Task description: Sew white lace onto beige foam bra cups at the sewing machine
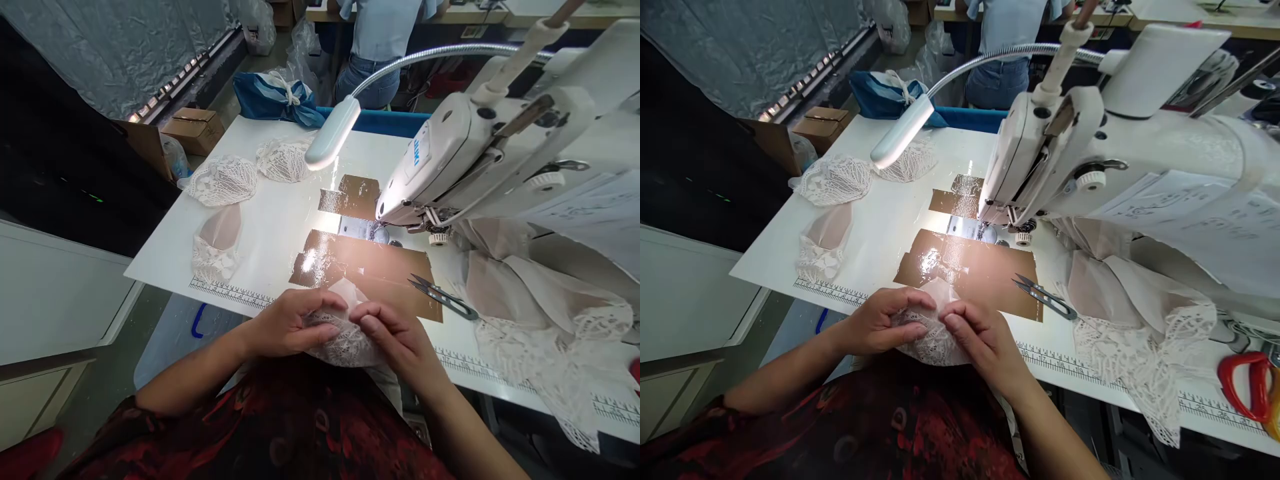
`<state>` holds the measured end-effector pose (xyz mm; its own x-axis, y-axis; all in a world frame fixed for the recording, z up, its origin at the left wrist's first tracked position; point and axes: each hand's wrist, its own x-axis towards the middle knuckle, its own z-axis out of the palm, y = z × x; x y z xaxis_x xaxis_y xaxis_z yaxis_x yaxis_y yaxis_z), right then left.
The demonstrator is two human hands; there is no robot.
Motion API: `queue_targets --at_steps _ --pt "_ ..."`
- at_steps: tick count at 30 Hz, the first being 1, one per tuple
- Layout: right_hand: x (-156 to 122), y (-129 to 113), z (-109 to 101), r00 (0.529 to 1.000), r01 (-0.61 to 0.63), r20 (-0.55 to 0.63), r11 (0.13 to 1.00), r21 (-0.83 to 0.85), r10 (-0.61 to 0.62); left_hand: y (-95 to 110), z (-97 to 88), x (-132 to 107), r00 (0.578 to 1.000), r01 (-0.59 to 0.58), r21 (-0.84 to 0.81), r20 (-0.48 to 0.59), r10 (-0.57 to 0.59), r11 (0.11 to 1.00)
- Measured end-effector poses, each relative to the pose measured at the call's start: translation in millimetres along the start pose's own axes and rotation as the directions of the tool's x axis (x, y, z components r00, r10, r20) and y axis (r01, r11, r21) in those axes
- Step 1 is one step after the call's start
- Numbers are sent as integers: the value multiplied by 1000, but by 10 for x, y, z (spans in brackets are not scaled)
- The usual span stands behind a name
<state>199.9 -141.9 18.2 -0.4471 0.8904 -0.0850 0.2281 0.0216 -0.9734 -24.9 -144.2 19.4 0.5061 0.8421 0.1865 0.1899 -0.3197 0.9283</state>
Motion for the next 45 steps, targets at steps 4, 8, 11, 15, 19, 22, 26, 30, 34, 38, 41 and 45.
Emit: queue_targets --at_steps 4,8,11,15,19,22,26,30,34,38,41,45 --pt "57 -26 -112 976 60 214 997 -47 -48 -37 -57 2 995 87 21 -51 -86 996" --pt "106 -61 -64 985 27 169 998 -48 -19 -27 -71 33 997 58 49 46 -60 997" --pt "126 -84 -10 997 -36 73 999 1 36 -6 -53 54 987 38 28 155 -42 999" --pt "110 -95 2 994 -102 40 992 76 99 -15 -65 23 988 119 -43 101 -114 992" --pt "86 -100 25 985 -170 23 982 84 168 -30 -130 -1 984 162 -357 -11 -178 920" --pt "99 -125 65 987 -158 29 987 40 157 -6 -155 33 969 244 -343 39 -246 907" --pt "144 -175 83 999 -49 14 999 -10 50 30 -140 95 956 283 -192 133 -260 940" --pt "173 -192 69 998 34 -53 999 -29 -35 43 -152 120 956 257 -131 178 -233 957" --pt "178 -160 86 995 14 -96 1000 1 -13 79 -190 137 955 251 -89 187 -231 964" --pt "188 -145 115 995 -16 -97 1000 25 18 117 -203 170 953 250 -12 181 -244 968" --pt "194 -145 127 994 -33 -100 999 7 33 116 -186 200 950 267 -14 174 -261 964" --pt "201 -131 99 995 -67 -72 998 -2 67 87 -150 232 937 323 -99 170 -304 941"
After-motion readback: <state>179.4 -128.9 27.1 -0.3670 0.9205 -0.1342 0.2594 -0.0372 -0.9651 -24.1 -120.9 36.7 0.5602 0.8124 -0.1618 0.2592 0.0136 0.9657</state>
